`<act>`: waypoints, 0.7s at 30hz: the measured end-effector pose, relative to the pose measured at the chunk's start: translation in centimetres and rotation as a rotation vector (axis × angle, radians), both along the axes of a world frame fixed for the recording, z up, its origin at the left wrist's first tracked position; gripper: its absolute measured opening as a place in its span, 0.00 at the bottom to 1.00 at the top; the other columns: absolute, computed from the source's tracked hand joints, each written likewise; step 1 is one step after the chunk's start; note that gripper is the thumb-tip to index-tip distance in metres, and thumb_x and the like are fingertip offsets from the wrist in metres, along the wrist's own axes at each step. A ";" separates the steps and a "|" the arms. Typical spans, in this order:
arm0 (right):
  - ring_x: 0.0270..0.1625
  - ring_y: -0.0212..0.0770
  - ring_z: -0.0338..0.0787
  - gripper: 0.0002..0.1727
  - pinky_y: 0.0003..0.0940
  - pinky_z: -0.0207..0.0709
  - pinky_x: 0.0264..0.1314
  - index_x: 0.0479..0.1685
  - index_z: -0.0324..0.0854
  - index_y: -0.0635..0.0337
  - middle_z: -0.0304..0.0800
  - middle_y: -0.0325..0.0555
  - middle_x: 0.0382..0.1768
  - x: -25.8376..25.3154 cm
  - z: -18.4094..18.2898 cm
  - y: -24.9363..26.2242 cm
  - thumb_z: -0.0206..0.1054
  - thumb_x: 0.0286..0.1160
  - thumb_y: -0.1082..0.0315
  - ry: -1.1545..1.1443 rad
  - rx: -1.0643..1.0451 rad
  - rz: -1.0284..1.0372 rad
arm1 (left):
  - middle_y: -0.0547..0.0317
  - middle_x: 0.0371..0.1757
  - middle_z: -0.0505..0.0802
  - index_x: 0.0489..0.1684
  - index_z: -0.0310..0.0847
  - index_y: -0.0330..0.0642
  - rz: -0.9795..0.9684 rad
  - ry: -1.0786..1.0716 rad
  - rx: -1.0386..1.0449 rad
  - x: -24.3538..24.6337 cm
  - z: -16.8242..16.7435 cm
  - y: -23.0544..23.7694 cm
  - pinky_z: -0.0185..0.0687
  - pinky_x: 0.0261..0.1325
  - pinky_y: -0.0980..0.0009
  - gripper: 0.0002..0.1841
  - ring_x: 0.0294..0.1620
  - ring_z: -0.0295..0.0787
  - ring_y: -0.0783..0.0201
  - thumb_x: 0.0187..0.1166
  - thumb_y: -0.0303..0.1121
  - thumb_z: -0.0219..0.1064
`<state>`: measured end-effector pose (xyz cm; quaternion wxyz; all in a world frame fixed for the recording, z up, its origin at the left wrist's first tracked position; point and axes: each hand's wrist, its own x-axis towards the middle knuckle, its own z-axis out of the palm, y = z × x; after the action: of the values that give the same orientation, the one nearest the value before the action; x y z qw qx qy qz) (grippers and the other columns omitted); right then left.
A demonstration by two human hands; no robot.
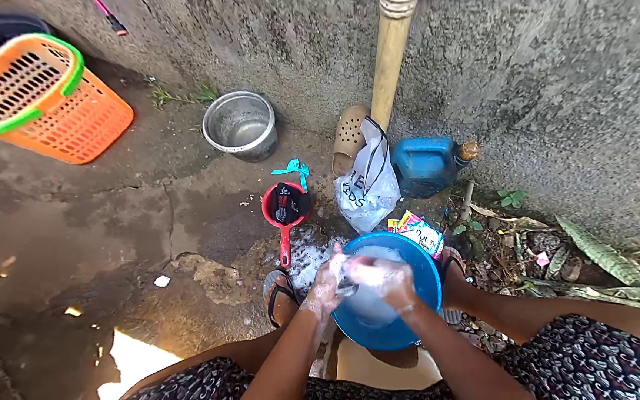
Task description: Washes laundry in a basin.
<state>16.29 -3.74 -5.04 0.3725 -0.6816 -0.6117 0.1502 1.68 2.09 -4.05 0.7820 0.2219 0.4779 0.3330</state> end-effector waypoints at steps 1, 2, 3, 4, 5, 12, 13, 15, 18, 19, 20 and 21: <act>0.44 0.48 0.98 0.18 0.55 0.90 0.48 0.42 0.96 0.57 0.98 0.49 0.38 1.6 -1.0 0.0 0.72 0.74 0.51 -0.053 -0.059 -0.028 | 0.60 0.32 0.89 0.44 0.81 0.44 0.036 0.011 -0.022 0.0 -0.2 0.0 0.87 0.39 0.68 0.26 0.34 0.88 0.66 0.95 0.52 0.41; 0.48 0.48 0.98 0.18 0.56 0.90 0.52 0.46 0.96 0.55 0.99 0.48 0.42 2.3 -1.0 0.0 0.71 0.76 0.51 -0.048 -0.100 -0.053 | 0.60 0.34 0.88 0.48 0.80 0.44 0.030 0.035 0.004 0.0 -0.4 0.1 0.87 0.42 0.68 0.25 0.36 0.87 0.66 0.95 0.51 0.41; 0.48 0.48 0.98 0.17 0.54 0.89 0.54 0.47 0.96 0.57 0.99 0.49 0.42 2.0 0.0 0.0 0.72 0.74 0.53 -0.003 -0.111 -0.064 | 0.59 0.37 0.88 0.51 0.79 0.42 -0.006 0.049 0.057 0.0 -0.8 0.4 0.85 0.47 0.68 0.25 0.40 0.86 0.67 0.96 0.49 0.39; 0.45 0.46 0.97 0.17 0.51 0.89 0.52 0.42 0.95 0.61 0.98 0.50 0.39 0.8 1.7 0.0 0.75 0.70 0.56 0.066 -0.095 -0.065 | 0.58 0.43 0.89 0.57 0.78 0.40 -0.046 0.013 0.099 -0.1 -1.2 0.4 0.84 0.56 0.66 0.25 0.47 0.86 0.66 0.96 0.47 0.37; 0.41 0.43 0.97 0.16 0.45 0.90 0.48 0.36 0.94 0.64 0.97 0.50 0.34 -0.8 3.2 -0.3 0.79 0.64 0.57 0.154 -0.045 -0.050 | 0.58 0.45 0.92 0.59 0.79 0.39 -0.052 -0.037 0.102 -0.1 -1.4 -0.2 0.85 0.59 0.67 0.25 0.50 0.88 0.67 0.97 0.45 0.37; 0.49 0.53 0.98 0.18 0.59 0.89 0.54 0.55 0.94 0.55 0.98 0.52 0.45 3.8 -3.1 0.4 0.67 0.81 0.55 -0.113 -0.126 -0.153 | 0.49 0.65 0.89 0.74 0.69 0.39 0.114 -0.383 -0.028 -0.3 1.4 -0.2 0.79 0.75 0.57 0.30 0.70 0.85 0.57 0.95 0.51 0.31; 0.48 0.51 0.98 0.17 0.57 0.89 0.52 0.57 0.94 0.52 0.99 0.50 0.46 4.4 -3.2 0.4 0.66 0.82 0.55 -0.137 -0.108 -0.172 | 0.49 0.67 0.88 0.75 0.68 0.39 0.090 -0.365 0.000 -0.4 1.5 -0.1 0.78 0.77 0.58 0.30 0.71 0.84 0.57 0.95 0.50 0.29; 0.45 0.41 0.98 0.15 0.44 0.91 0.53 0.50 0.95 0.58 0.99 0.47 0.42 2.5 0.0 1.0 0.71 0.76 0.58 0.072 0.014 -0.182 | 0.50 0.72 0.84 0.82 0.62 0.38 -0.008 -0.290 0.086 -0.2 0.7 -0.2 0.72 0.81 0.62 0.30 0.76 0.79 0.61 0.96 0.47 0.27; 0.37 0.34 0.95 0.13 0.33 0.91 0.48 0.32 0.92 0.68 0.96 0.47 0.31 -2.2 3.5 1.2 0.82 0.59 0.65 0.428 0.155 -0.146 | 0.57 0.62 0.89 0.74 0.69 0.40 -0.056 -0.201 0.121 0.9 0.4 -2.0 0.78 0.74 0.63 0.26 0.67 0.83 0.66 0.95 0.42 0.28; 0.35 0.35 0.94 0.14 0.34 0.90 0.47 0.31 0.92 0.67 0.95 0.47 0.29 -2.3 2.5 0.7 0.82 0.58 0.63 0.401 0.130 -0.152 | 0.56 0.61 0.89 0.72 0.70 0.41 -0.031 -0.230 0.101 0.8 1.0 -2.0 0.79 0.73 0.62 0.28 0.66 0.84 0.64 0.95 0.44 0.27; 0.38 0.41 0.95 0.15 0.41 0.89 0.49 0.35 0.93 0.67 0.96 0.50 0.32 -1.4 0.7 0.1 0.80 0.62 0.61 0.301 0.063 -0.151 | 0.52 0.62 0.89 0.72 0.70 0.39 -0.007 -0.286 0.088 0.4 1.7 -1.5 0.78 0.74 0.59 0.31 0.67 0.84 0.60 0.95 0.48 0.24; 0.41 0.46 0.97 0.16 0.48 0.89 0.51 0.42 0.95 0.64 0.97 0.52 0.36 0.1 -1.4 -0.3 0.76 0.69 0.58 0.172 -0.002 -0.142 | 0.50 0.65 0.88 0.74 0.68 0.37 0.015 -0.333 0.077 -0.1 2.3 -0.8 0.77 0.76 0.58 0.34 0.69 0.83 0.58 0.94 0.51 0.23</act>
<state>16.37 -4.02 -6.47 0.4326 -0.7082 -0.5273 0.1823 1.54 1.33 -1.76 0.8388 0.1898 0.3301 0.3892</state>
